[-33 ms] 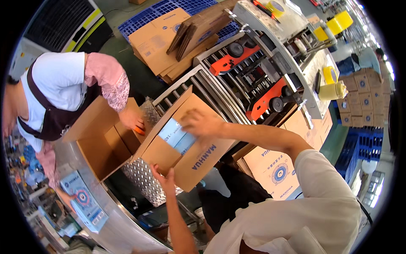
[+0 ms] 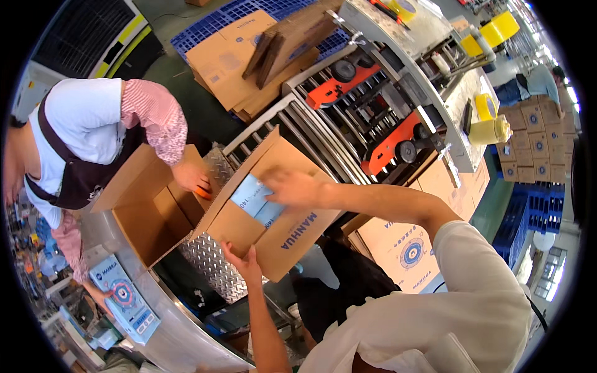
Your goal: The person packs small blue product boxes into larger brown cardboard shipping boxes on a metal table. They place multiple small boxes inside, close the flaps, and move the filled boxes to a conveyor belt or stack. A coworker assists by handing over boxes and placing items.
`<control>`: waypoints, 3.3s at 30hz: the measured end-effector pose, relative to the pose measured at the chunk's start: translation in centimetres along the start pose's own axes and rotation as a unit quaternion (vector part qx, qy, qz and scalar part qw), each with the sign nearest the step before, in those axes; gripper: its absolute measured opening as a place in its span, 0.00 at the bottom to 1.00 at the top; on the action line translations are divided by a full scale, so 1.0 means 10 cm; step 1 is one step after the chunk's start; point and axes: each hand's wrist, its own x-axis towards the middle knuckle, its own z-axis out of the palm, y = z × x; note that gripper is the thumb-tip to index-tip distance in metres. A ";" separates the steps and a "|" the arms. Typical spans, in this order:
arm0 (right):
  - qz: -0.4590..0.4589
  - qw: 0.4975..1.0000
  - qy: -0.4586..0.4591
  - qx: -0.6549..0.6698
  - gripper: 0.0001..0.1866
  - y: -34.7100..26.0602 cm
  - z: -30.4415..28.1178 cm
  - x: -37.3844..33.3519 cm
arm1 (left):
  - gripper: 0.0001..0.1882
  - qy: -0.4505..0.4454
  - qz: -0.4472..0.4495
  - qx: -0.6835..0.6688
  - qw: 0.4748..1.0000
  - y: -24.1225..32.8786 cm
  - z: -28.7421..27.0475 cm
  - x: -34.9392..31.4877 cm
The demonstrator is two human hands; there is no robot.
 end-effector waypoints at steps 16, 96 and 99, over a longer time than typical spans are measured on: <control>-0.035 0.978 0.131 0.156 0.34 -0.11 0.46 -0.46 | 0.36 0.068 -0.183 -0.091 0.976 0.05 0.13 -0.02; 0.258 0.651 0.290 0.653 0.29 -2.28 -0.34 -0.55 | 0.27 -0.181 -0.045 0.252 0.950 0.99 -2.48 -2.67; 0.247 0.629 0.277 0.683 0.28 -2.14 -0.29 -0.62 | 0.16 -0.122 -0.038 0.243 0.962 0.94 -2.65 -2.56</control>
